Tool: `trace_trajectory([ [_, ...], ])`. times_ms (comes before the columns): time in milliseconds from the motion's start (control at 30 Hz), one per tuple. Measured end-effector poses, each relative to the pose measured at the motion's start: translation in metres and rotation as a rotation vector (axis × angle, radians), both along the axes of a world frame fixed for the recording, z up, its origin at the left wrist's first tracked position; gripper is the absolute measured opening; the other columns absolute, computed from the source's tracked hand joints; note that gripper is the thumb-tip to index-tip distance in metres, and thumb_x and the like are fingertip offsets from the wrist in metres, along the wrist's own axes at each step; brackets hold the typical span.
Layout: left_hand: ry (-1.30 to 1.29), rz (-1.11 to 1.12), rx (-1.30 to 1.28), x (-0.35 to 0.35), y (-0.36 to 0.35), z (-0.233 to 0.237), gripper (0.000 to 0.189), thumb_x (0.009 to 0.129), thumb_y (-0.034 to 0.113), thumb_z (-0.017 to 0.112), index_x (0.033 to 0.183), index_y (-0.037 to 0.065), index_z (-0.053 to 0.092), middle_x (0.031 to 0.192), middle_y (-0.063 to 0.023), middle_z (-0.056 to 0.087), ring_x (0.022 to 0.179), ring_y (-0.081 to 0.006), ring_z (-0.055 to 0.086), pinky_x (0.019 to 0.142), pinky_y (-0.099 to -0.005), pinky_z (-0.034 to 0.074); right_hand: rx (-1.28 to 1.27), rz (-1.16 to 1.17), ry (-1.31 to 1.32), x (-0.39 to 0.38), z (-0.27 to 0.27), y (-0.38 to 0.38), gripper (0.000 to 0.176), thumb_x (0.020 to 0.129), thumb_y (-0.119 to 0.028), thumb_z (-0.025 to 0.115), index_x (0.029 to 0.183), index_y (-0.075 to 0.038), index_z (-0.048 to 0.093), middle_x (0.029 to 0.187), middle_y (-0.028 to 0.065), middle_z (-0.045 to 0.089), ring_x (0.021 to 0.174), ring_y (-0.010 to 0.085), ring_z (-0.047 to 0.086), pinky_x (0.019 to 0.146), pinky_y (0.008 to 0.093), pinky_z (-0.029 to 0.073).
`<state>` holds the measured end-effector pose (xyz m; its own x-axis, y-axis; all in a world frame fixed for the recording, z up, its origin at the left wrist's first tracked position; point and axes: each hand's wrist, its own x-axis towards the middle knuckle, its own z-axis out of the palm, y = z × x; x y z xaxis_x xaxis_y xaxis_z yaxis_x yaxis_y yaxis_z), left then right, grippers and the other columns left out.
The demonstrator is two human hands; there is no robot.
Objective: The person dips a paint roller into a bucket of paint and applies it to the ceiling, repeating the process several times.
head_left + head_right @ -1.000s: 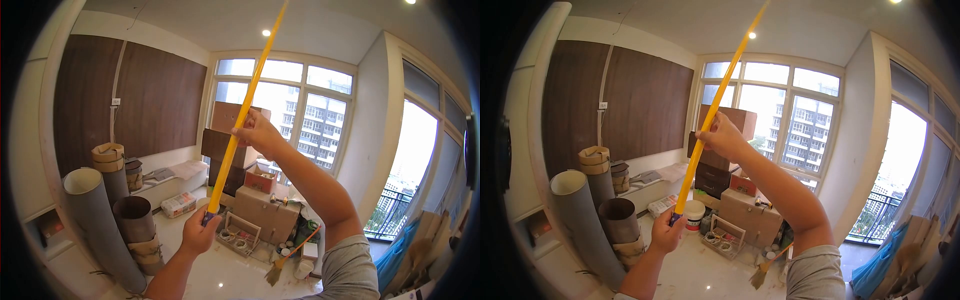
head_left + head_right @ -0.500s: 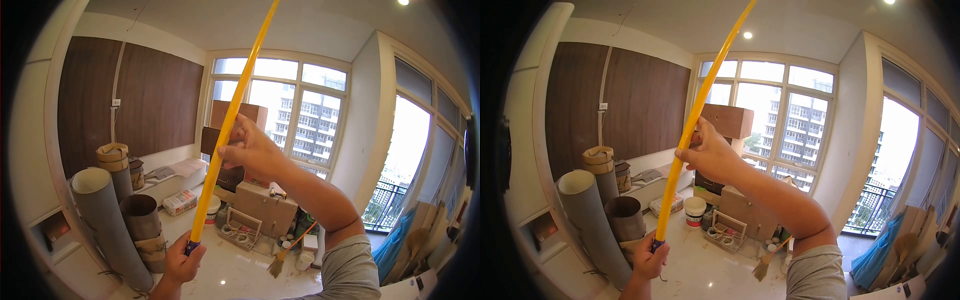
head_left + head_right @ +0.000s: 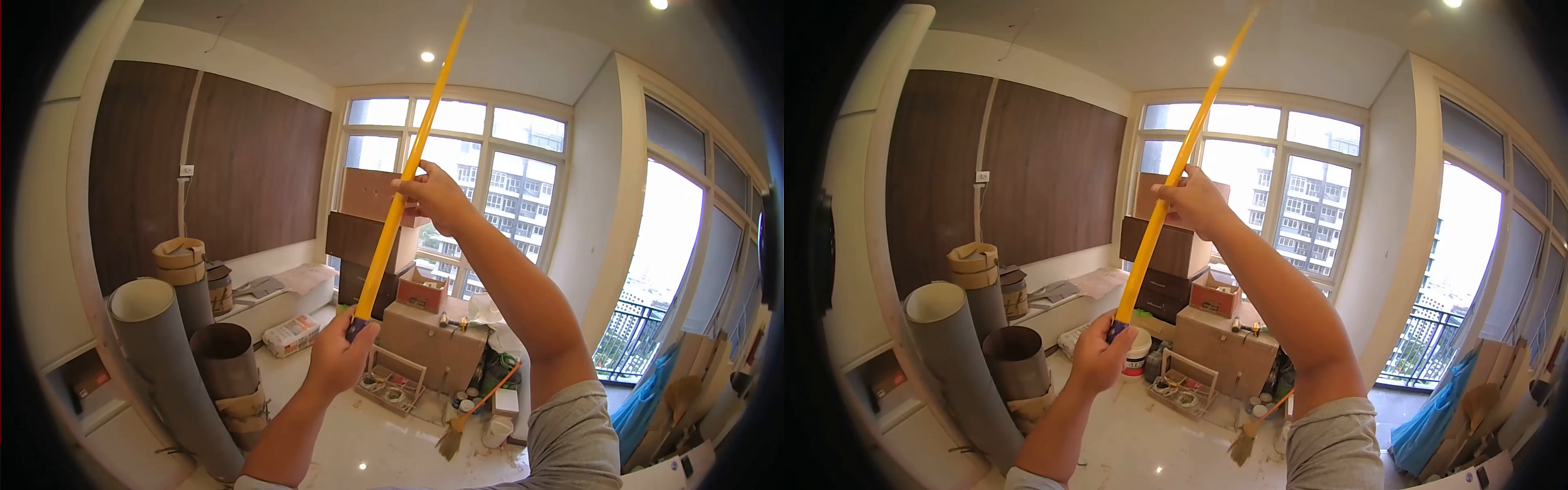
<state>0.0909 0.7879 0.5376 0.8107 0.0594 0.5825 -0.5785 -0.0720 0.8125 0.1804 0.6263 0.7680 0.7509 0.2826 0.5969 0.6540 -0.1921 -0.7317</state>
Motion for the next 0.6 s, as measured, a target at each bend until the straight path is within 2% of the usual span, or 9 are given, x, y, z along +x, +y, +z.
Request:
trace_trajectory([
  [100,-0.034,-0.032,-0.026,0.035,-0.011,0.011,0.038,0.095,0.026,0.066,0.122,0.000,0.061,0.077,0.0007,0.059,0.069,-0.0069,0.052,0.064,-0.0249,0.044,0.027,0.025,-0.003,0.039,0.008,-0.011,0.061,0.089,-0.015,0.073,0.134,0.008,0.038,0.112,0.0200,0.059,0.100,0.0283,0.068,0.083,0.0384,0.064],
  [200,-0.045,-0.026,-0.028,0.062,-0.022,0.023,0.037,0.095,0.026,0.066,0.120,0.000,0.062,0.078,0.0006,0.059,0.068,-0.0071,0.052,0.063,-0.0251,0.044,0.027,-0.061,-0.016,0.073,0.015,-0.016,0.076,0.090,-0.017,0.073,0.147,0.008,0.029,0.111,0.0213,0.064,0.099,0.0281,0.069,0.090,0.0388,0.059],
  [300,-0.049,-0.015,-0.021,0.082,-0.028,0.025,0.036,0.095,0.026,0.066,0.119,0.000,0.063,0.078,0.0006,0.059,0.067,-0.0073,0.053,0.062,-0.0254,0.045,0.044,-0.071,-0.018,0.090,0.016,-0.022,0.078,0.090,-0.016,0.073,0.148,0.007,0.027,0.110,0.0211,0.064,0.099,0.0280,0.069,0.090,0.0384,0.059],
  [400,0.008,-0.057,-0.057,0.081,-0.027,0.022,0.036,0.094,0.026,0.066,0.120,0.001,0.063,0.078,0.0008,0.059,0.065,-0.0072,0.053,0.060,-0.0253,0.045,0.049,-0.054,0.008,0.096,0.015,-0.021,0.068,0.087,-0.014,0.074,0.139,0.008,0.035,0.112,0.0193,0.059,0.099,0.0273,0.068,0.085,0.0379,0.063],
  [533,-0.071,-0.017,-0.100,0.073,-0.018,-0.007,0.034,0.094,0.026,0.067,0.120,0.003,0.064,0.074,0.0021,0.058,0.060,-0.0056,0.052,0.056,-0.0243,0.043,-0.038,0.008,-0.046,0.070,-0.001,-0.017,0.063,0.089,-0.016,0.073,0.135,0.007,0.037,0.113,0.0188,0.057,0.099,0.0279,0.068,0.084,0.0378,0.063],
  [600,-0.032,-0.026,-0.105,0.057,-0.009,-0.021,0.035,0.094,0.025,0.067,0.122,0.004,0.063,0.072,0.0029,0.057,0.058,-0.0046,0.051,0.055,-0.0232,0.043,-0.101,0.019,-0.070,0.046,-0.010,-0.010,0.064,0.088,-0.017,0.074,0.135,0.007,0.037,0.114,0.0191,0.056,0.099,0.0280,0.068,0.084,0.0377,0.063],
])
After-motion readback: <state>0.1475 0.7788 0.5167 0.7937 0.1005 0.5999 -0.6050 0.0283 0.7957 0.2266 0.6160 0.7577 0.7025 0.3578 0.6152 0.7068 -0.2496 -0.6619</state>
